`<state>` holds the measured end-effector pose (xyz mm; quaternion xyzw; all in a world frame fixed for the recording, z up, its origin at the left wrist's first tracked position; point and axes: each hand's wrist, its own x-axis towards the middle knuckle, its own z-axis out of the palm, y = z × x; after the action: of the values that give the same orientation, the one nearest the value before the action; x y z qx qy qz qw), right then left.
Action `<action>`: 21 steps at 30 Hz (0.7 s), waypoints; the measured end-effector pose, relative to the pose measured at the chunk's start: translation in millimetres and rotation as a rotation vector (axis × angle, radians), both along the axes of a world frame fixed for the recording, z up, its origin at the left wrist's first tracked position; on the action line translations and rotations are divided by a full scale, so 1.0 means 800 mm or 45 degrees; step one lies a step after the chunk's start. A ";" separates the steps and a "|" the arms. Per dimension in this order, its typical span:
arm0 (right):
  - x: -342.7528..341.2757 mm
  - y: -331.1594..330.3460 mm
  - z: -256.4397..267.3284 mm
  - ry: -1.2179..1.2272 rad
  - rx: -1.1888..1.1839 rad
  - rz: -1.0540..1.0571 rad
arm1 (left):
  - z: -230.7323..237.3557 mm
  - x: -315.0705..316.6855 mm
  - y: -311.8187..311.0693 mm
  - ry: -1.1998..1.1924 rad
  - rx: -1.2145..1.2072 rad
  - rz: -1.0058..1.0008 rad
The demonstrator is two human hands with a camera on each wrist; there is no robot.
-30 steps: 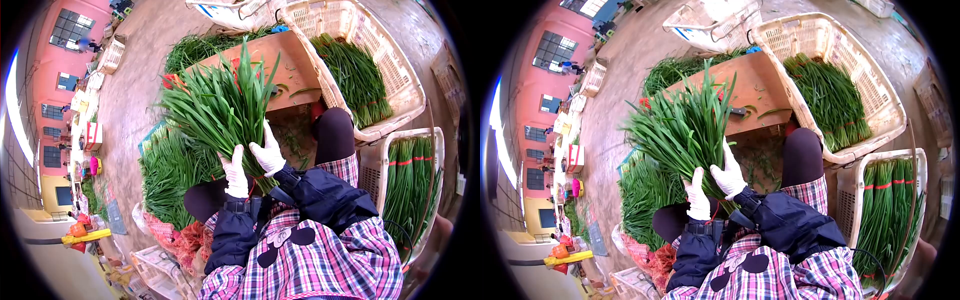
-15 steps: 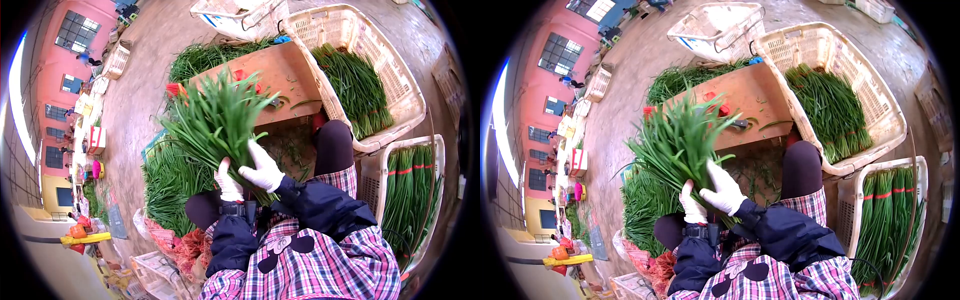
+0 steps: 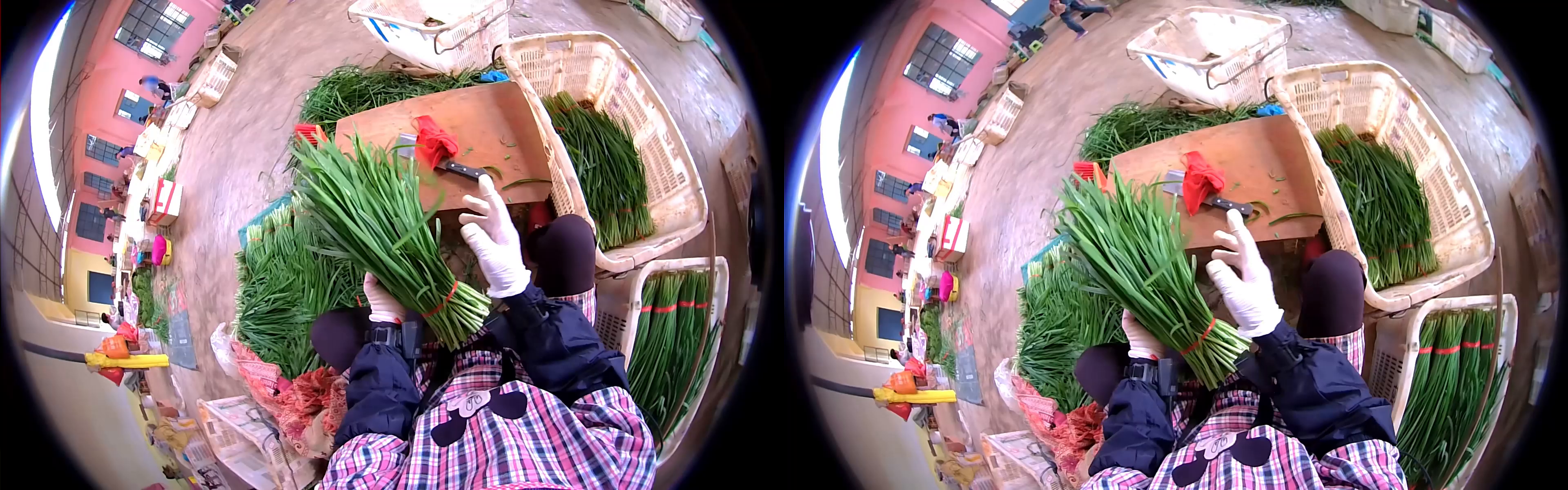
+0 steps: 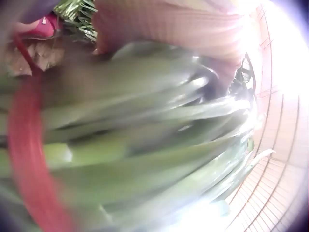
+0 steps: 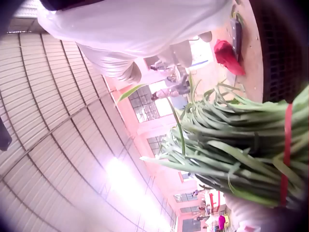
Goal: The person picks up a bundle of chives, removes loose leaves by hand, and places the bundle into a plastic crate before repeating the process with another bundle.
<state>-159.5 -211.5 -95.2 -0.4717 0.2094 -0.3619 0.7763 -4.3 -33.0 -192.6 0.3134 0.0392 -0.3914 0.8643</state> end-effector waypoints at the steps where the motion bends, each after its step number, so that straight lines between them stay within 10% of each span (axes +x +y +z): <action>1: -0.002 -0.008 -0.001 -0.003 0.043 -0.003 | -0.002 0.000 0.001 0.000 -0.010 -0.013; 15: -0.002 0.008 -0.021 0.010 0.001 -0.124 | 0.009 -0.012 -0.003 -0.012 -0.031 -0.048; 21: 0.011 -0.007 0.036 0.036 -0.589 0.083 | 0.004 -0.013 -0.003 0.010 -0.155 -0.109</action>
<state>-151.0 -216.9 -66.1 -0.6486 0.1164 -0.3682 0.6559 -14.6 -35.7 -189.6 0.2602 0.0055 -0.4308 0.8641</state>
